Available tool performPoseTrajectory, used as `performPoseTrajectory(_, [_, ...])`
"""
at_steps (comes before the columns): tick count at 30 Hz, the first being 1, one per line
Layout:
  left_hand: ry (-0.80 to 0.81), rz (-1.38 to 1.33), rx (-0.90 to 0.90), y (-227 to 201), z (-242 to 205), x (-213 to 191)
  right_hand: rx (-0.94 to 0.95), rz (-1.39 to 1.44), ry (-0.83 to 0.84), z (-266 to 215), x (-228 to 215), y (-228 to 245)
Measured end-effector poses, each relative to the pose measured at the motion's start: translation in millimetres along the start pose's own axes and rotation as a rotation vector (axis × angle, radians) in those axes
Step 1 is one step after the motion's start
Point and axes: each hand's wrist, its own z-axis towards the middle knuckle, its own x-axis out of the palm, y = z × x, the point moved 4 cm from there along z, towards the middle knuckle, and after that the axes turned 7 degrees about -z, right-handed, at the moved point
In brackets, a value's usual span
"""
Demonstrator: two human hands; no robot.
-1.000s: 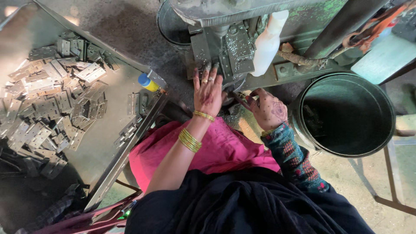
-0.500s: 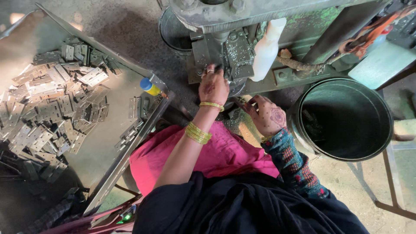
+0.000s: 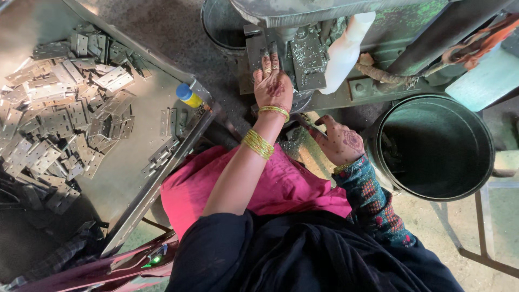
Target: The person repeatedly picks small metal pieces from a tray, places them into a press machine, and operates the lever to process them. The person then removes the processed pieces and places them into a bucket. The cycle continues with multiple pieces throughout the clip.
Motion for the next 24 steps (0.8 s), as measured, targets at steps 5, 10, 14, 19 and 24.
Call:
performPoseTrajectory(5, [0.211, -0.009, -0.073, 2.6, 8.1, 16.4, 0.120, -0.060, 0.158, -30.5, 71.8, -43.1])
performPoseTrajectory(10, [0.001, -0.090, -0.020, 9.0, -13.9, -2.8, 0.220, 0.081, 0.245, -37.1, 114.9, -59.7])
performPoseTrajectory(14, [0.150, -0.073, -0.013, 9.9, -3.1, 0.7, 0.267, 0.037, 0.293, -27.8, 95.0, -63.5])
performPoseTrajectory(19, [0.109, 0.019, -0.044, 11.3, 11.1, 10.2, 0.147, -0.119, 0.179, -34.0, 91.8, -59.0])
performPoseTrajectory(24, [0.080, -0.091, -0.081, 19.2, -1.1, 4.5, 0.072, 0.023, 0.004, -44.2, 106.0, -50.9])
